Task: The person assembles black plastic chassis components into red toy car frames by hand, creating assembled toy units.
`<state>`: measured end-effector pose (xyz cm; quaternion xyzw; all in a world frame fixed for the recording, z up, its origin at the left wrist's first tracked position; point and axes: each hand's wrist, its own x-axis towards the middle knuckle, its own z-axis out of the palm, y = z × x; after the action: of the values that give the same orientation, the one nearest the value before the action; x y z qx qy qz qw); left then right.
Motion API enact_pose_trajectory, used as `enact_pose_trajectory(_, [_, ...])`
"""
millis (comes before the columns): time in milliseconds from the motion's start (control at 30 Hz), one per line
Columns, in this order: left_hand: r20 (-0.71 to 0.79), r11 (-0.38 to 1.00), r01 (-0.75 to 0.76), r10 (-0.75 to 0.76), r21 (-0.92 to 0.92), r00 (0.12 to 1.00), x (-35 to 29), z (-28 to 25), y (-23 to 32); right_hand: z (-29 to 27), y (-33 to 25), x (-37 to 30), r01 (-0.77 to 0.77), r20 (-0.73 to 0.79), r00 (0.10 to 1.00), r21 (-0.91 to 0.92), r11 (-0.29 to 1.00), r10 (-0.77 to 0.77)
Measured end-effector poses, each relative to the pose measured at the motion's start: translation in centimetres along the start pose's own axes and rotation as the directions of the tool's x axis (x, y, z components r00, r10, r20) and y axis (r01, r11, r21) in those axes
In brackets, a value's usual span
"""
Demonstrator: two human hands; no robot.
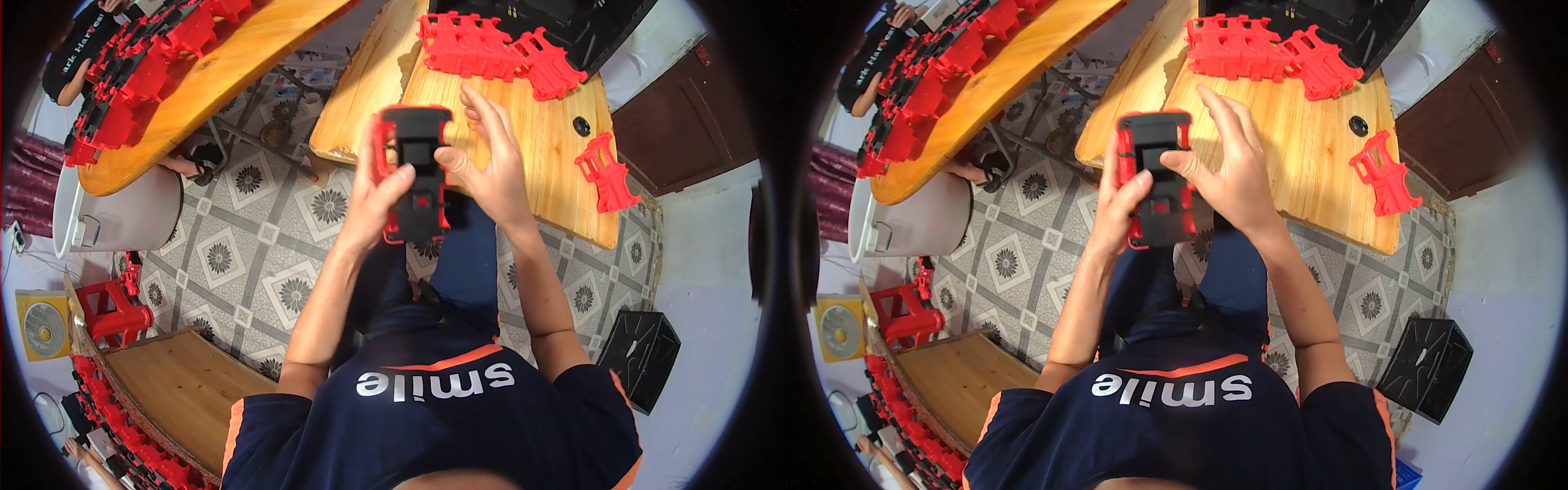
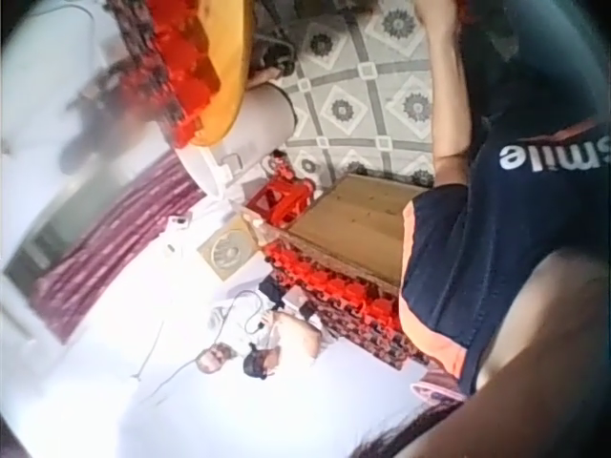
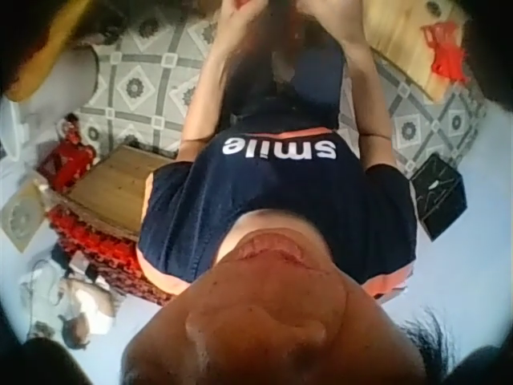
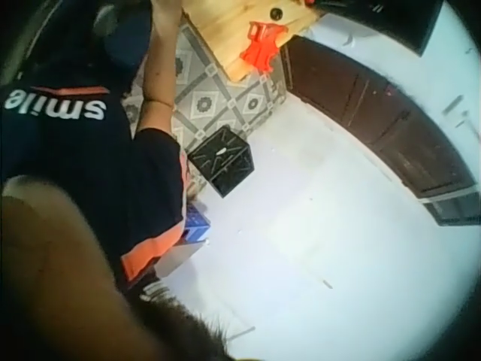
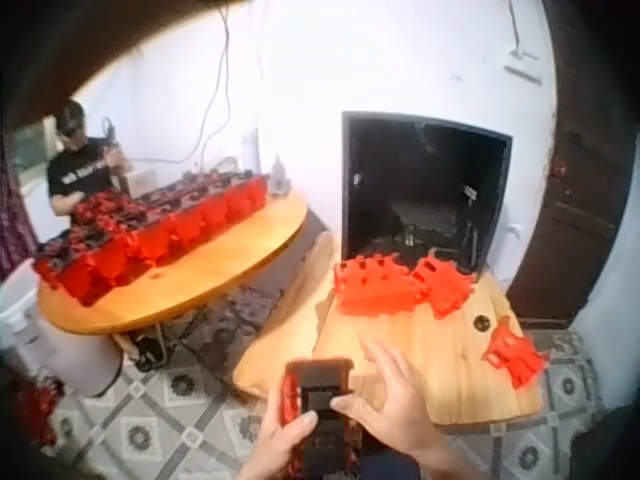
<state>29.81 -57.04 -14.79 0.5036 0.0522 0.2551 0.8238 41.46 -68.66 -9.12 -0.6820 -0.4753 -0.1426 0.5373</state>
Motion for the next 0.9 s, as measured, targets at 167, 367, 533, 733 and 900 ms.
enact_pose_trajectory(167, [0.086,0.916,-0.143,0.119,0.374,0.989,-0.6,-1.2,-1.2,1.5,1.9,-0.5,-0.544,0.326,0.833,0.634,0.55,0.448])
enact_pose_trajectory(367, [0.105,0.751,-0.257,0.246,0.608,0.964,-3.9,-0.7,2.5,3.1,-1.0,0.6,-0.359,0.258,0.932,0.755,0.548,0.255])
enact_pose_trajectory(533, [0.096,0.692,-0.285,0.299,0.663,0.949,-4.5,-1.3,3.7,4.7,-2.0,2.3,-0.39,0.368,0.918,0.761,0.518,0.151])
enact_pose_trajectory(733, [-0.326,0.85,-0.354,0.487,0.391,0.81,-2.4,-1.8,9.1,6.8,-4.2,5.9,-0.401,0.51,0.86,0.71,0.58,-0.03])
enact_pose_trajectory(900, [-0.49,0.901,-0.385,0.432,0.201,0.757,2.6,-3.9,14.3,10.6,-6.5,6.9,0.058,0.356,0.895,0.505,0.861,-0.27])
